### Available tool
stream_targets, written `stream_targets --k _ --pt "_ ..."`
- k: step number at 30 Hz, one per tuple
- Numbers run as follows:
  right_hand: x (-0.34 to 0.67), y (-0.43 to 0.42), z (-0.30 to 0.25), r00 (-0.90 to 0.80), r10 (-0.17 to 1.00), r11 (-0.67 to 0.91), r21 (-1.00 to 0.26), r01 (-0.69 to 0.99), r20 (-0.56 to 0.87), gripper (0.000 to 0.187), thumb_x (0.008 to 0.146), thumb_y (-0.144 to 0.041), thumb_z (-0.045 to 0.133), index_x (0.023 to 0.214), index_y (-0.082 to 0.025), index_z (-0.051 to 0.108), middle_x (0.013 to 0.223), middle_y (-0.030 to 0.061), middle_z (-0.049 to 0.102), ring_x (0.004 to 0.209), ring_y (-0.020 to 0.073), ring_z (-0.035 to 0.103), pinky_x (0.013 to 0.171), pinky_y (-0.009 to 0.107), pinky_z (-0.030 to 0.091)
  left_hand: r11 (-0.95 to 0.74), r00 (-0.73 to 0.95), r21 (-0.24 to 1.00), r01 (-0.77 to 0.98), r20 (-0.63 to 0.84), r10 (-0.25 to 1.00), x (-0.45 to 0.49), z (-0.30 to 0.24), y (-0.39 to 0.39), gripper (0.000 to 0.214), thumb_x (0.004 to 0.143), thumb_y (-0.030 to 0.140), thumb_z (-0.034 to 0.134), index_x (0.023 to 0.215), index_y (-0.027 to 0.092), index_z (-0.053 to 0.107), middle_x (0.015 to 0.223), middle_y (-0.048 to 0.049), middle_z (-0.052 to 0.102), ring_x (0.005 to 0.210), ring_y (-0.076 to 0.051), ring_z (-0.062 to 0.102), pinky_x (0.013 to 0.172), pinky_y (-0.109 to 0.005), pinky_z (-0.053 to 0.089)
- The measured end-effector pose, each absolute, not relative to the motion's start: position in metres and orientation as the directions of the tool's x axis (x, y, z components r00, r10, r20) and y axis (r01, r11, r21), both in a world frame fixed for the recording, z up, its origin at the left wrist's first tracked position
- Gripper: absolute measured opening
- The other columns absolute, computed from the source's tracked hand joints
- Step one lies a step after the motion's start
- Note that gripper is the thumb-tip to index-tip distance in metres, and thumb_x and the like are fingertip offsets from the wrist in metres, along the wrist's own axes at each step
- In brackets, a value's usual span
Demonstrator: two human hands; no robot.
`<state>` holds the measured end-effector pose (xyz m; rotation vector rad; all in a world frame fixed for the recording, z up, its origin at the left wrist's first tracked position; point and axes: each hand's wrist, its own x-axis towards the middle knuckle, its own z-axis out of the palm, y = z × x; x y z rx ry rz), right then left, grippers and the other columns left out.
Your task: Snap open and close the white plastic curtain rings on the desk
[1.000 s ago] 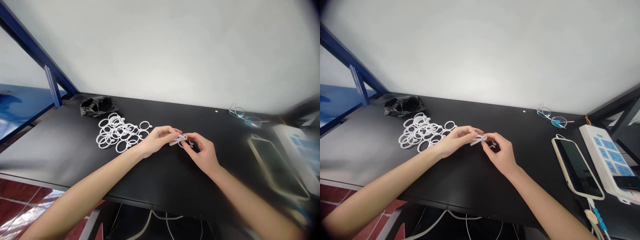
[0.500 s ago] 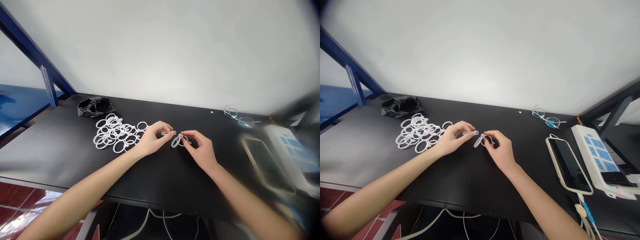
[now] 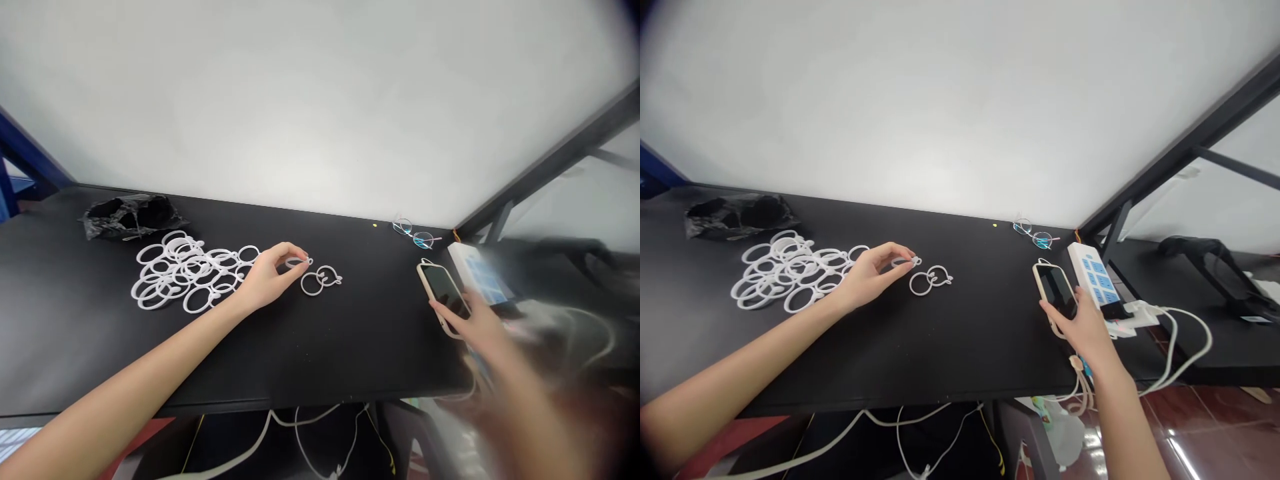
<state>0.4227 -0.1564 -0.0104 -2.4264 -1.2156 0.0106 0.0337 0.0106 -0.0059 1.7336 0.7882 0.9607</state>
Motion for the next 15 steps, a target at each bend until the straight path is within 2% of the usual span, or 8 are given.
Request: stream_targets --k 3,7,11,15 --pt "0.434 -0.156 -0.025 0.668 0.722 -0.563 -0.408 0.719 0.180 0.091 0.063 -0.068 0.069 0.132 -0.011 0.049 0.122 0.0212 0.063 0.110 0.0397 0.061 0.094 0.052 0.047 -0.312 0.488 0.945 0.103 0.225 0.843 0.033 -0.004 0.010 0.018 0.086 0.037 0.063 0.089 0.019 0.061 0.105 -0.0072 0.067 0.101 -0.021 0.066 0.095 -0.038 0.050" --pt "0.430 -0.151 -0.024 0.697 0.682 -0.569 -0.438 0.696 0.221 0.092 0.058 -0.069 0.070 0.128 -0.012 0.051 0.116 0.0190 0.065 0.106 0.0381 0.062 0.091 0.050 0.047 -0.297 0.489 0.947 0.125 0.202 0.849 0.033 -0.004 0.009 0.020 0.086 0.039 0.063 0.089 0.019 0.061 0.105 -0.0081 0.067 0.102 -0.023 0.066 0.096 -0.041 0.050" --pt "0.425 -0.151 -0.016 0.653 0.724 -0.524 -0.439 0.730 0.221 0.083 0.062 -0.066 0.070 0.126 -0.017 0.053 0.113 0.0161 0.066 0.107 0.0371 0.062 0.094 0.051 0.045 -0.289 0.492 0.947 0.137 0.188 0.850 0.035 -0.004 0.009 0.022 0.085 0.041 0.063 0.089 0.019 0.061 0.106 -0.0083 0.067 0.103 -0.024 0.066 0.097 -0.043 0.049" --pt "0.423 -0.162 -0.013 0.713 0.680 -0.475 -0.638 0.606 0.171 0.084 0.061 -0.060 0.077 0.129 -0.018 0.053 0.124 0.0175 0.063 0.118 0.0401 0.056 0.103 0.057 0.039 -0.290 0.507 0.945 0.152 0.177 0.844 0.035 -0.005 0.010 0.025 0.084 0.044 0.063 0.090 0.020 0.062 0.106 -0.0084 0.068 0.103 -0.024 0.066 0.097 -0.043 0.050"
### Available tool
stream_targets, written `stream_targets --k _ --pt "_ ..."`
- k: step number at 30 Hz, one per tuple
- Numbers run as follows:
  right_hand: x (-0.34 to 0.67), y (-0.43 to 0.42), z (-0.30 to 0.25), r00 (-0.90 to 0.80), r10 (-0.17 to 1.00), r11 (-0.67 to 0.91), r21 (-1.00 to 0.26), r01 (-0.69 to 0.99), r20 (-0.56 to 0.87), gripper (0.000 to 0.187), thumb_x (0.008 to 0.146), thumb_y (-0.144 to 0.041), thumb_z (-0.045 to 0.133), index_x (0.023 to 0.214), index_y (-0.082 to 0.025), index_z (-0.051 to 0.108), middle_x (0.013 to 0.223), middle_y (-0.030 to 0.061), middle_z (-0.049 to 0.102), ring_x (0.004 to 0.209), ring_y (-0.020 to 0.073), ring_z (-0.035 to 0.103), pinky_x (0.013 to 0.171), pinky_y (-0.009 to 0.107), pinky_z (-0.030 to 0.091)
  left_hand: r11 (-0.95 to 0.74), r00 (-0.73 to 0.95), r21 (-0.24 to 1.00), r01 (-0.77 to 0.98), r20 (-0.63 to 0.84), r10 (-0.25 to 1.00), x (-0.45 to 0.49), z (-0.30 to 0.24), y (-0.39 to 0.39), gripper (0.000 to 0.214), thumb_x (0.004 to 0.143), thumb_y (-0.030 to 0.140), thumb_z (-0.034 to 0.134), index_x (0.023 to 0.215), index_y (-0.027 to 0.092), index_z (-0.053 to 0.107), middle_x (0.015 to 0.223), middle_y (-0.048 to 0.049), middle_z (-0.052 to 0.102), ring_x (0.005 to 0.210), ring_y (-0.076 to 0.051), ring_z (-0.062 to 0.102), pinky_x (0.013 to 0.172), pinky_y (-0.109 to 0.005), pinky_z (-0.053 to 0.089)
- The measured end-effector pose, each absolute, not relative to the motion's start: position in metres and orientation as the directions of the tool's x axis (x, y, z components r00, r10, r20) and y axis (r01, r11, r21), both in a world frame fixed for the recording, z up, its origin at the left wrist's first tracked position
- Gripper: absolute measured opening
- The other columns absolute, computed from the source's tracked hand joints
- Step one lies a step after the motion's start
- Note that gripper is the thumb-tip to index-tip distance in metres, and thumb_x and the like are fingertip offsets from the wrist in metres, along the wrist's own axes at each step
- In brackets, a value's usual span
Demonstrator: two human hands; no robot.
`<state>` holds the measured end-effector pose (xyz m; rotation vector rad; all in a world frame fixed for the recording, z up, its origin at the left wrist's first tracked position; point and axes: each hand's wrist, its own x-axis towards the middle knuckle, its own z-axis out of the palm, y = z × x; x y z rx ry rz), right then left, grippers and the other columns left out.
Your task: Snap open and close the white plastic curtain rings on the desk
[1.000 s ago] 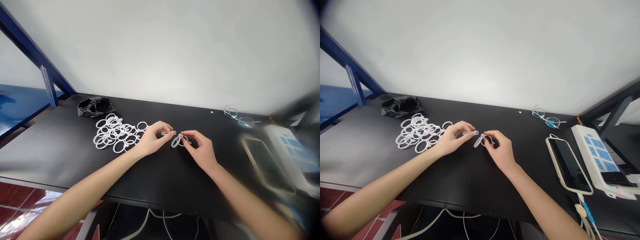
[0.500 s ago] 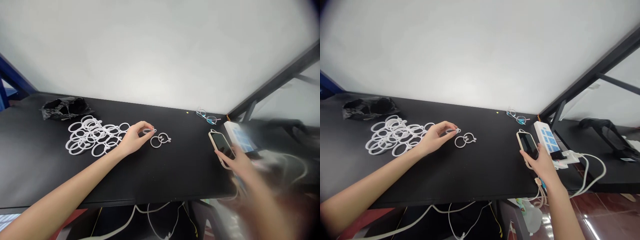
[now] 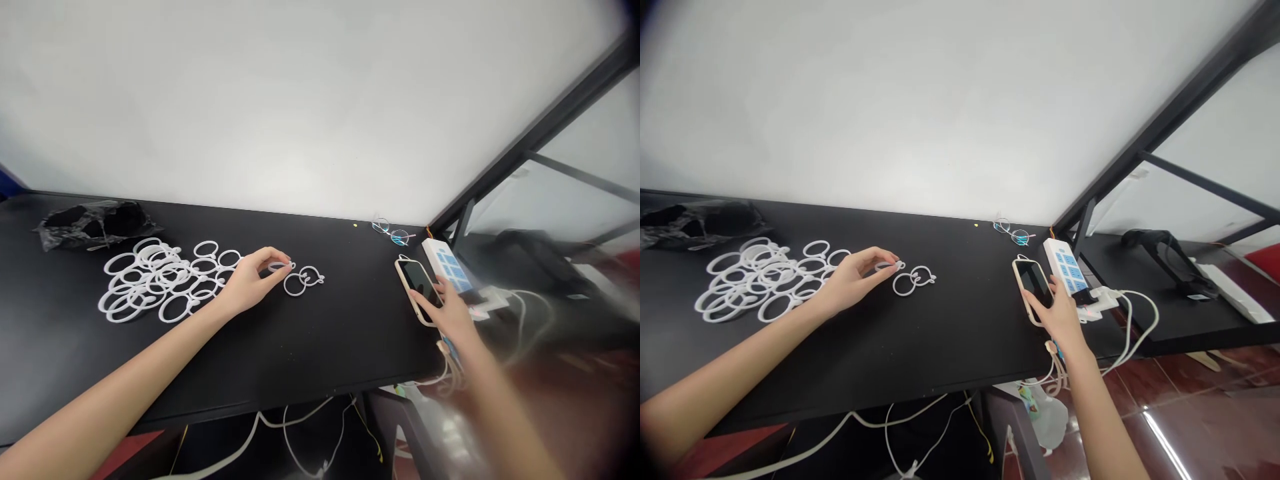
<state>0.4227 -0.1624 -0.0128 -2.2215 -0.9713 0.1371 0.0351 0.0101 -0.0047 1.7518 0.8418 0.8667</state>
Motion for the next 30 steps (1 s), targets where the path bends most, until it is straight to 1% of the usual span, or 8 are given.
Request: stream_targets --k 2,4,7,10,14,18,26,30 --pt "0.422 -0.172 -0.016 0.751 0.642 -0.434 -0.736 0.519 0.151 0.077 0.067 -0.060 0.073 0.128 -0.018 0.054 0.126 0.0184 0.063 0.120 0.0379 0.058 0.103 0.055 0.041 -0.289 0.508 0.944 0.161 0.172 0.844 0.035 -0.005 0.010 0.026 0.084 0.045 0.063 0.090 0.020 0.062 0.106 -0.0086 0.068 0.103 -0.024 0.066 0.097 -0.044 0.050" --pt "0.423 -0.183 -0.021 0.762 0.626 -0.393 -0.779 0.488 0.162 0.062 0.075 -0.059 0.065 0.121 -0.018 0.059 0.125 0.0174 0.065 0.119 0.0340 0.060 0.104 0.052 0.044 -0.293 0.508 0.942 0.165 0.173 0.844 0.034 -0.005 0.010 0.028 0.084 0.047 0.064 0.090 0.020 0.062 0.107 -0.0089 0.068 0.103 -0.025 0.066 0.097 -0.044 0.050" --pt "0.424 -0.196 -0.031 0.761 0.619 -0.315 -0.826 0.467 0.195 0.051 0.077 -0.054 0.063 0.113 -0.018 0.064 0.126 0.0149 0.066 0.122 0.0317 0.059 0.109 0.050 0.041 -0.301 0.509 0.939 0.165 0.180 0.842 0.034 -0.004 0.009 0.030 0.083 0.049 0.064 0.091 0.020 0.063 0.106 -0.0091 0.069 0.101 -0.025 0.066 0.095 -0.043 0.051" --pt "0.427 -0.199 -0.038 0.749 0.631 -0.264 -0.852 0.452 0.202 0.050 0.076 -0.049 0.065 0.116 -0.019 0.063 0.131 0.0142 0.064 0.126 0.0315 0.056 0.111 0.051 0.039 -0.304 0.516 0.938 0.170 0.178 0.838 0.035 -0.004 0.008 0.032 0.082 0.051 0.064 0.091 0.019 0.063 0.106 -0.0091 0.069 0.100 -0.025 0.067 0.095 -0.043 0.051" --pt "0.432 -0.196 -0.042 0.730 0.659 -0.245 -0.867 0.434 0.179 0.050 0.076 -0.045 0.067 0.119 -0.021 0.062 0.135 0.0137 0.061 0.130 0.0318 0.053 0.112 0.052 0.038 -0.309 0.516 0.936 0.171 0.182 0.837 0.035 -0.004 0.008 0.035 0.082 0.053 0.064 0.091 0.019 0.064 0.107 -0.0099 0.069 0.101 -0.025 0.067 0.095 -0.043 0.051" --pt "0.435 -0.195 -0.044 0.687 0.705 -0.223 -0.866 0.447 0.173 0.054 0.076 -0.043 0.069 0.124 -0.020 0.061 0.138 0.0128 0.059 0.133 0.0307 0.049 0.114 0.049 0.036 -0.315 0.514 0.934 0.171 0.188 0.837 0.035 -0.003 0.008 0.035 0.082 0.053 0.064 0.091 0.019 0.064 0.106 -0.0093 0.069 0.099 -0.025 0.067 0.095 -0.042 0.052" --pt "0.439 -0.197 -0.048 0.642 0.743 -0.202 -0.849 0.488 0.192 0.053 0.078 -0.042 0.066 0.125 -0.019 0.062 0.138 0.0129 0.058 0.134 0.0302 0.049 0.115 0.049 0.033 -0.315 0.505 0.933 0.175 0.189 0.842 0.033 -0.002 0.008 0.032 0.084 0.051 0.064 0.093 0.020 0.064 0.107 -0.0086 0.069 0.102 -0.025 0.066 0.098 -0.043 0.050" --pt "0.441 -0.198 -0.049 0.637 0.746 -0.205 -0.843 0.498 0.195 0.052 0.079 -0.042 0.065 0.127 -0.020 0.061 0.140 0.0119 0.057 0.134 0.0298 0.049 0.115 0.050 0.033 -0.319 0.505 0.931 0.175 0.193 0.841 0.033 -0.003 0.008 0.032 0.084 0.051 0.063 0.093 0.021 0.063 0.109 -0.0090 0.069 0.104 -0.026 0.065 0.099 -0.045 0.050"
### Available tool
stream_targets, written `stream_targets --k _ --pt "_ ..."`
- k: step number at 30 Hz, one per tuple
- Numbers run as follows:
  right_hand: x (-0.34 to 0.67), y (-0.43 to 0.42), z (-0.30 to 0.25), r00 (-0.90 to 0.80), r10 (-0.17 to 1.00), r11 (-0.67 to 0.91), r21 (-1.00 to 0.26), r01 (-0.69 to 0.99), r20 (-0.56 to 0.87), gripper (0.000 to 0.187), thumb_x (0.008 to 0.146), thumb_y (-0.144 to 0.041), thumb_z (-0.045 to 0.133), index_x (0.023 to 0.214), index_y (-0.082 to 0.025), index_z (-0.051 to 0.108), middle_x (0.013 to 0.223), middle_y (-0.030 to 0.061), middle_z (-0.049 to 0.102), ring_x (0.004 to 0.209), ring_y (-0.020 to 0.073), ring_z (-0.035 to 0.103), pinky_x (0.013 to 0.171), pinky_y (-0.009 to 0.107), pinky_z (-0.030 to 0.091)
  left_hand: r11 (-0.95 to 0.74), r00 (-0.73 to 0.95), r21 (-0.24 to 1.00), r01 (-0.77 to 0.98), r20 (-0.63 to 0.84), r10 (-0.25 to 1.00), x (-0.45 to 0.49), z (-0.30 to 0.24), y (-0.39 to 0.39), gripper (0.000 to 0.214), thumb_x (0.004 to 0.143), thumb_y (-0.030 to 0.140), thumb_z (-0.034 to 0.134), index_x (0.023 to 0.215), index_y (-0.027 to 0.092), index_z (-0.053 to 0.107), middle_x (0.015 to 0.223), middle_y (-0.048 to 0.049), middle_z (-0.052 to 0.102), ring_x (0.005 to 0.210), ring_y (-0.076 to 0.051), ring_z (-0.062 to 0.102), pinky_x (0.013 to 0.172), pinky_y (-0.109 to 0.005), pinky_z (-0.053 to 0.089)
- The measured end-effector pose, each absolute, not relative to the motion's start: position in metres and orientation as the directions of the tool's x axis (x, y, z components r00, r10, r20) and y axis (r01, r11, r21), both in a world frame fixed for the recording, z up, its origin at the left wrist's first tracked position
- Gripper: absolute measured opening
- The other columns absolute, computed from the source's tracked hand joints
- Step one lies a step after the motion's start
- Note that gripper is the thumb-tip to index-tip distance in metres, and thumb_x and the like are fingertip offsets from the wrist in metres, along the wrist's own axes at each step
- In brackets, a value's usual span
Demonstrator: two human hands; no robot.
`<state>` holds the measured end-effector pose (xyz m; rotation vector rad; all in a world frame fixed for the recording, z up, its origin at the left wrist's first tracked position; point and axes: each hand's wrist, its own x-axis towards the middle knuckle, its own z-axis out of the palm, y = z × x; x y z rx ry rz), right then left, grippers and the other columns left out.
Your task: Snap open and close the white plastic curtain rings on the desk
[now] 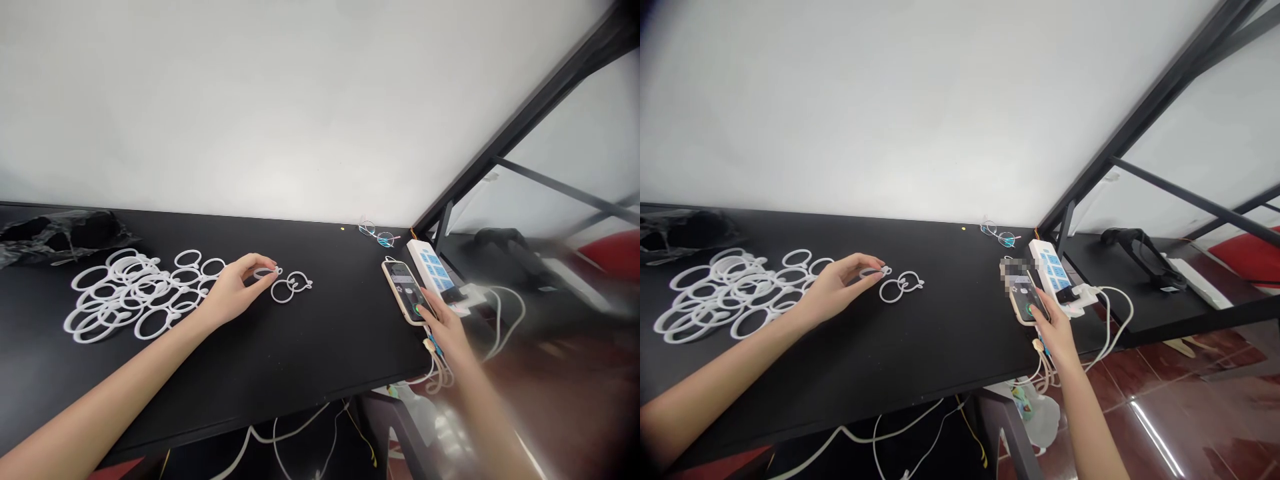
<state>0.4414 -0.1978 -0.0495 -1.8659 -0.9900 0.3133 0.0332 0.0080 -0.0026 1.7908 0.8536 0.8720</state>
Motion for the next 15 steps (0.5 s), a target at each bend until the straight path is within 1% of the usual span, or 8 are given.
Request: stream_targets --k 10,15 --pt "0.4418 -0.1993 -0.0518 0.647 0.736 -0.219 -0.834 0.506 0.199 0.051 0.080 -0.043 0.066 0.127 -0.022 0.062 0.140 0.0107 0.057 0.135 0.0299 0.048 0.114 0.050 0.034 -0.313 0.499 0.933 0.176 0.190 0.845 0.0329 -0.0051 0.0092 0.032 0.083 0.051 0.064 0.094 0.021 0.063 0.108 -0.0087 0.068 0.105 -0.026 0.065 0.100 -0.046 0.049" --pt "0.4408 -0.1995 -0.0509 0.644 0.739 -0.220 -0.833 0.508 0.198 0.050 0.081 -0.042 0.065 0.127 -0.021 0.062 0.140 0.0117 0.058 0.134 0.0295 0.049 0.115 0.050 0.033 -0.305 0.496 0.936 0.176 0.183 0.849 0.0330 -0.0044 0.0088 0.033 0.082 0.052 0.064 0.092 0.021 0.063 0.109 -0.0087 0.068 0.106 -0.026 0.065 0.101 -0.045 0.048"
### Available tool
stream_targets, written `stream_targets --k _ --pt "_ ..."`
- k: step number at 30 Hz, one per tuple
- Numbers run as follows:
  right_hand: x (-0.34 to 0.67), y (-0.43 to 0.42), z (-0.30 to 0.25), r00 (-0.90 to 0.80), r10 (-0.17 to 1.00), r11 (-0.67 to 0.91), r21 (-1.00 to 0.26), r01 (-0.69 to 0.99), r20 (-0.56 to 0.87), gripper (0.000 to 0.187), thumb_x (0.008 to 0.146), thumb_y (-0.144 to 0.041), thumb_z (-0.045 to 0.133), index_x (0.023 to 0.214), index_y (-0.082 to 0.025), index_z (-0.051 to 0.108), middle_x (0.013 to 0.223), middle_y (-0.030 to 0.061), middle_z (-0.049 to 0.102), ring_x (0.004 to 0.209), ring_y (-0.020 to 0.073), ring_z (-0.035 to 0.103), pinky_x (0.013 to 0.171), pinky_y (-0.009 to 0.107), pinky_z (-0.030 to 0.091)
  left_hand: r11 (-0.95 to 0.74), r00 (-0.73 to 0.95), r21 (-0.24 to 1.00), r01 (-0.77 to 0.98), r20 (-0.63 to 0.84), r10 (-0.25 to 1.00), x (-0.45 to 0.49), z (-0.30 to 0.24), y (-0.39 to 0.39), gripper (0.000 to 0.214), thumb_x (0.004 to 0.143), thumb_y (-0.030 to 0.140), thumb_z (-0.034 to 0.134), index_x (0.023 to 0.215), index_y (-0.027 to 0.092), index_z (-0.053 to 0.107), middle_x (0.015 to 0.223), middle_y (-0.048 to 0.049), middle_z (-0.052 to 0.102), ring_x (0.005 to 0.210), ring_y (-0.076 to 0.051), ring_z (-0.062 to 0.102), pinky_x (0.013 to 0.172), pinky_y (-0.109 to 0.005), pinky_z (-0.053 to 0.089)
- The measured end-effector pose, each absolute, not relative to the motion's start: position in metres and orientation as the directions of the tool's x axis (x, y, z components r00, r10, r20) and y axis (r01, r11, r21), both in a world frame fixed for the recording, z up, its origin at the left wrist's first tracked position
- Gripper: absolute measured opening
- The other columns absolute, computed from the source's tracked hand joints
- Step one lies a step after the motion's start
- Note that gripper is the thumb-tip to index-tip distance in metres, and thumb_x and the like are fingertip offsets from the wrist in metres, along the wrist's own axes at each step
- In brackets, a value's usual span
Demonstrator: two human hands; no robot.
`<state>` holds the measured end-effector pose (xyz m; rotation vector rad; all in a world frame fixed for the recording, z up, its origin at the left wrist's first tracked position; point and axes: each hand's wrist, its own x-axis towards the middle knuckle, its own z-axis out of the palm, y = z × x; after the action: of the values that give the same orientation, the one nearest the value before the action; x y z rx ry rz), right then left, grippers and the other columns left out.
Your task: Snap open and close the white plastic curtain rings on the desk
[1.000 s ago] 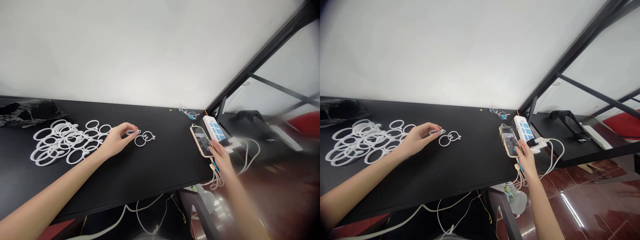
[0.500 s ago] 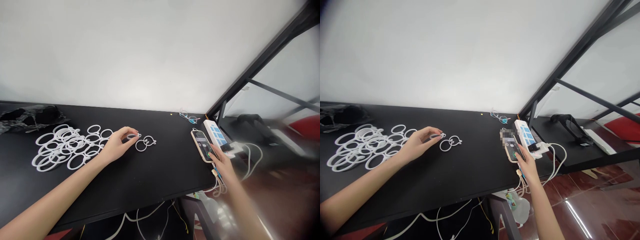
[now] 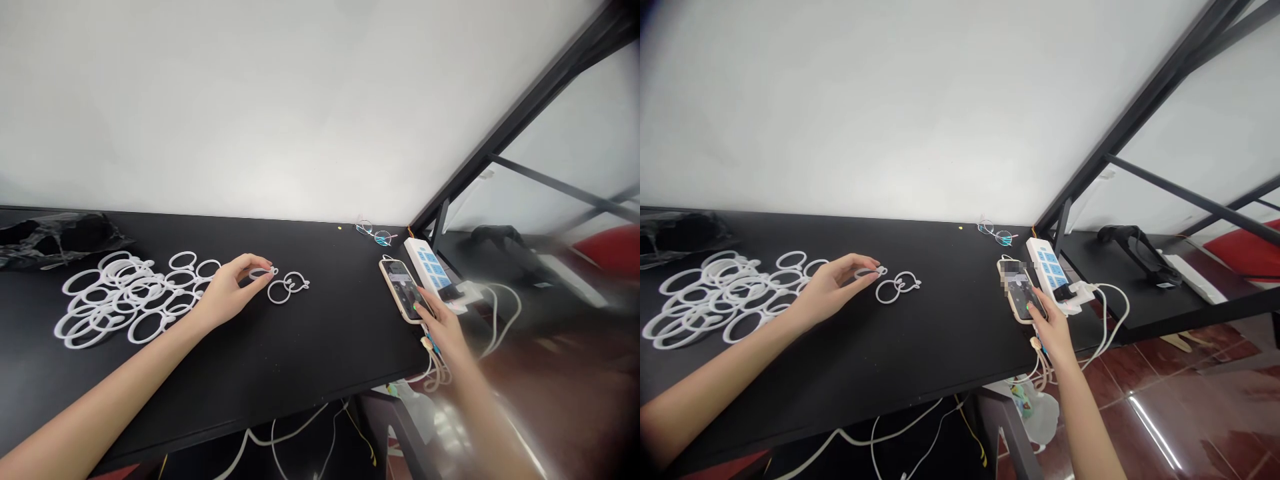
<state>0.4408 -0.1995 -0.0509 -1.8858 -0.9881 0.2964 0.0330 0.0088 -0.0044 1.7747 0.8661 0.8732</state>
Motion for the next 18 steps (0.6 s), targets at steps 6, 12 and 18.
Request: stream_targets --k 6,12,18 --pt "0.4399 -0.1986 -0.0507 0.635 0.741 -0.198 -0.835 0.514 0.216 0.051 0.080 -0.043 0.065 0.126 -0.021 0.062 0.137 0.0114 0.060 0.132 0.0302 0.051 0.113 0.050 0.036 -0.330 0.489 0.925 0.188 0.203 0.849 0.0324 -0.0070 0.0102 0.033 0.083 0.052 0.064 0.093 0.021 0.063 0.110 -0.0085 0.068 0.107 -0.026 0.065 0.100 -0.043 0.049" --pt "0.4407 -0.1988 -0.0514 0.635 0.742 -0.199 -0.835 0.513 0.214 0.051 0.081 -0.043 0.065 0.126 -0.021 0.062 0.137 0.0108 0.060 0.132 0.0295 0.050 0.113 0.049 0.036 -0.330 0.486 0.924 0.191 0.203 0.850 0.0318 -0.0079 0.0113 0.034 0.082 0.053 0.064 0.094 0.021 0.064 0.111 -0.0093 0.068 0.107 -0.026 0.065 0.100 -0.044 0.049" --pt "0.4393 -0.1986 -0.0496 0.644 0.737 -0.210 -0.837 0.506 0.205 0.052 0.080 -0.042 0.065 0.127 -0.019 0.061 0.138 0.0131 0.058 0.132 0.0301 0.050 0.114 0.050 0.034 -0.316 0.485 0.930 0.186 0.193 0.853 0.0323 -0.0066 0.0105 0.032 0.083 0.051 0.064 0.093 0.021 0.063 0.111 -0.0087 0.067 0.109 -0.026 0.064 0.101 -0.044 0.048"
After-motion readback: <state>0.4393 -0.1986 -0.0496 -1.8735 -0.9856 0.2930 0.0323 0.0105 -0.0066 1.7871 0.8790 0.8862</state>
